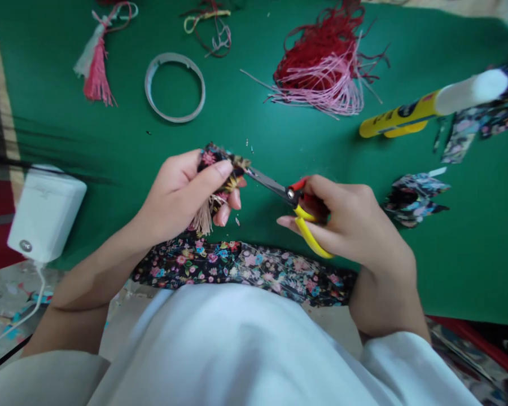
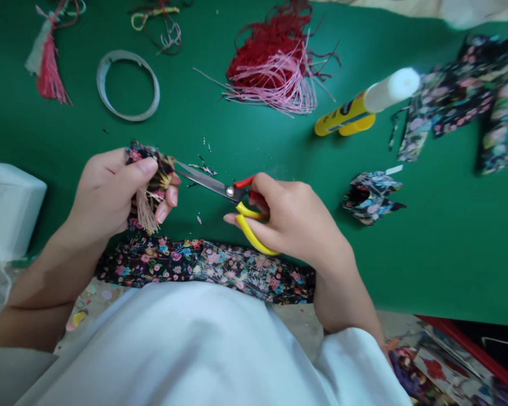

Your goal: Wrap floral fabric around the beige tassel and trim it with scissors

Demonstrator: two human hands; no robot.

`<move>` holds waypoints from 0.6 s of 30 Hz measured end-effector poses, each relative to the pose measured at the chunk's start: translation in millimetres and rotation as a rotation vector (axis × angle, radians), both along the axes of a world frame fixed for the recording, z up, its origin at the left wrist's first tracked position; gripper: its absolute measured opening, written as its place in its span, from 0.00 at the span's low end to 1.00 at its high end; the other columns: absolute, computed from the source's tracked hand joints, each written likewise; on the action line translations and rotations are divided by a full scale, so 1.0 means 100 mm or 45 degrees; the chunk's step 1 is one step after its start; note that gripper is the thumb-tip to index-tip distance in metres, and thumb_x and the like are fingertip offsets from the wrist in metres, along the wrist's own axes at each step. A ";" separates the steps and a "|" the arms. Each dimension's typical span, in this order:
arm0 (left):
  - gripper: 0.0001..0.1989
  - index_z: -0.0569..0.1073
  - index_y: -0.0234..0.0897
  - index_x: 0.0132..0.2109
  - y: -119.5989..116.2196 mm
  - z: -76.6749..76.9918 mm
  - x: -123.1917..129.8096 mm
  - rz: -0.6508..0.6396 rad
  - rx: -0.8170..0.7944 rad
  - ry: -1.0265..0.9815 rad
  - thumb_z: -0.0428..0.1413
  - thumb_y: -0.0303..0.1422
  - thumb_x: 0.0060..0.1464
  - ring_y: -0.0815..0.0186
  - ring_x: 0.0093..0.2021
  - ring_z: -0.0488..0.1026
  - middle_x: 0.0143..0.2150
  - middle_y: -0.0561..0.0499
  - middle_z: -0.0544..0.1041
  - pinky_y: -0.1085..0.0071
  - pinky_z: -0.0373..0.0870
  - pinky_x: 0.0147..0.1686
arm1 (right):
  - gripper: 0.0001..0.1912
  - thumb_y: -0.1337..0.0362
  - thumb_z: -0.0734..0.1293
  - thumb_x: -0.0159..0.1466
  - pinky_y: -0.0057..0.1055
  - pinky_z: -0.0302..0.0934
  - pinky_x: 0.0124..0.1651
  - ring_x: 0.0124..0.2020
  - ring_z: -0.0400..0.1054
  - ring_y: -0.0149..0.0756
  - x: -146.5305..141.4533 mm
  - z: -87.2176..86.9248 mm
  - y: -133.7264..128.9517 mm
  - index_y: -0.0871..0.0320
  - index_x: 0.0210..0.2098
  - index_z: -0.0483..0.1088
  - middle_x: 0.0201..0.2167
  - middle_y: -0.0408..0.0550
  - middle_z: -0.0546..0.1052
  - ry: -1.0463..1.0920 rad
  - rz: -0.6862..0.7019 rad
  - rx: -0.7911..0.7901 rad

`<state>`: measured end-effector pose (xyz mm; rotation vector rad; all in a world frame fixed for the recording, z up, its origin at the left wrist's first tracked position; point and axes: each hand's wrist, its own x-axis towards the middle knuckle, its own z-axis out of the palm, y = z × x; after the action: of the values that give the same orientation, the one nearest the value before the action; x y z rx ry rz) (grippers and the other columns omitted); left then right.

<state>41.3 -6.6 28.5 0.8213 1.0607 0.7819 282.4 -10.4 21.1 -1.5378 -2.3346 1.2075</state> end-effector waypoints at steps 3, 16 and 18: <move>0.12 0.75 0.36 0.32 0.03 -0.03 -0.03 0.133 0.043 0.039 0.57 0.38 0.60 0.75 0.17 0.71 0.24 0.54 0.77 0.80 0.64 0.16 | 0.15 0.49 0.64 0.63 0.31 0.46 0.29 0.26 0.62 0.37 0.02 -0.04 0.00 0.56 0.37 0.66 0.24 0.46 0.69 -0.311 0.014 0.254; 0.13 0.71 0.33 0.31 -0.08 0.09 0.05 -0.041 0.020 -0.008 0.59 0.39 0.56 0.73 0.16 0.69 0.22 0.51 0.76 0.79 0.64 0.15 | 0.15 0.54 0.62 0.67 0.41 0.59 0.43 0.42 0.68 0.48 -0.08 -0.01 -0.11 0.59 0.39 0.73 0.39 0.57 0.75 -0.495 0.058 0.659; 0.14 0.71 0.33 0.32 -0.10 0.10 0.04 -0.090 0.023 0.002 0.58 0.41 0.56 0.73 0.17 0.70 0.24 0.51 0.76 0.79 0.66 0.16 | 0.18 0.50 0.63 0.66 0.39 0.59 0.40 0.39 0.68 0.45 0.08 0.02 -0.08 0.59 0.37 0.72 0.37 0.57 0.74 -0.469 -0.284 0.652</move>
<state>45.0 -16.7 38.0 0.8706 1.0218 0.7323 290.6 -18.7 22.8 -1.8569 -2.3256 0.2555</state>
